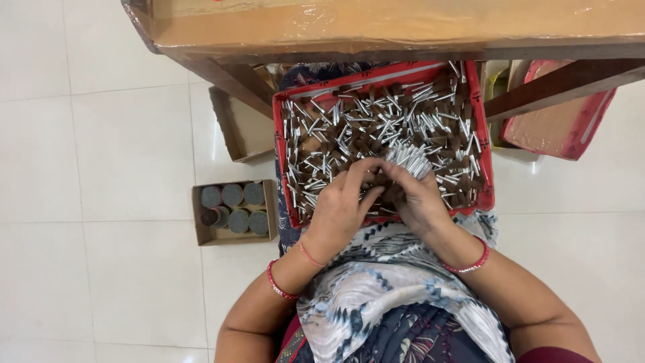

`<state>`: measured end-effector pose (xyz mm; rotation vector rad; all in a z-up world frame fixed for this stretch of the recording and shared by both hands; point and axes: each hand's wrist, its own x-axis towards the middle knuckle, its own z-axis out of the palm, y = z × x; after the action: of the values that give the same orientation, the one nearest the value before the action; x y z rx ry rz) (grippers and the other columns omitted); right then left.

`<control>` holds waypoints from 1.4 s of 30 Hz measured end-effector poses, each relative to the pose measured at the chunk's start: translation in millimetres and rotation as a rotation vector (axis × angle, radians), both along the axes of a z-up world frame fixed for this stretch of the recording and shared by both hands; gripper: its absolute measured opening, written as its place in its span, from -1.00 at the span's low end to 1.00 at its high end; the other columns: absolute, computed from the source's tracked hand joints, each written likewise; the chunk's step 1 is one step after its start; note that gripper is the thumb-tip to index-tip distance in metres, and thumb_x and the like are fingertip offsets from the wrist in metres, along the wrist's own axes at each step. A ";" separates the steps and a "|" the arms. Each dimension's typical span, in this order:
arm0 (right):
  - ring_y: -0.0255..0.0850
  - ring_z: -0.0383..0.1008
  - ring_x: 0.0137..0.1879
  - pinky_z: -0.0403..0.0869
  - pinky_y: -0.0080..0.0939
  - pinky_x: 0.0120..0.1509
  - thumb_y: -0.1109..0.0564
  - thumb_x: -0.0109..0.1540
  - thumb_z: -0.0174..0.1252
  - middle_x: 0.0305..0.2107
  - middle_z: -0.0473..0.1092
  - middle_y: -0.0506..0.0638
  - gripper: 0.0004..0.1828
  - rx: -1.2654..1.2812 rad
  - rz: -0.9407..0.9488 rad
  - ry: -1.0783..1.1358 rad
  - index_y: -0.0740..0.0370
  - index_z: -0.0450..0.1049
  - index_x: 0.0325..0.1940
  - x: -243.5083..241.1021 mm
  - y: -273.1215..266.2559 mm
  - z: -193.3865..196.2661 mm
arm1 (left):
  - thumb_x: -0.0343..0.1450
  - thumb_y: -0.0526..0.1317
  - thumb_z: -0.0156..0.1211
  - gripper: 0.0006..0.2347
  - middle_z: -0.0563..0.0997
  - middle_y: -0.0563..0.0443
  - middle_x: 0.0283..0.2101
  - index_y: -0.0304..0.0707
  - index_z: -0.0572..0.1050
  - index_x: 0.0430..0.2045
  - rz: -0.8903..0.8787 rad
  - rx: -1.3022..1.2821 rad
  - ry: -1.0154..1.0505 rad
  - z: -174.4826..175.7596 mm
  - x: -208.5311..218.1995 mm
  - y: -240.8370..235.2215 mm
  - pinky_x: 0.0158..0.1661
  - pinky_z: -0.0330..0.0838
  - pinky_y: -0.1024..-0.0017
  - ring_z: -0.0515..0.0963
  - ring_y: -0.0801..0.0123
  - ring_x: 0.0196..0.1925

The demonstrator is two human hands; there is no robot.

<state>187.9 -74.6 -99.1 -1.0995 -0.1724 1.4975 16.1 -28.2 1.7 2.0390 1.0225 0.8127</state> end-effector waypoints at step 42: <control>-0.19 0.61 -0.14 0.60 -0.17 -0.03 0.24 0.25 0.29 -0.26 0.57 0.01 -0.79 -0.092 0.171 -0.247 0.31 0.55 -0.04 98.2 -12.6 62.9 | 0.37 -0.18 0.32 -0.77 0.55 -0.22 -0.22 -0.38 0.49 -0.26 -0.228 0.015 0.516 -46.9 13.2 13.4 -0.25 0.50 0.09 0.60 -0.07 -0.20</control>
<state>286.0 -87.2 -36.2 -1.3721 -0.3799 1.5285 29.3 -14.9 -45.3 2.3851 1.0206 0.1730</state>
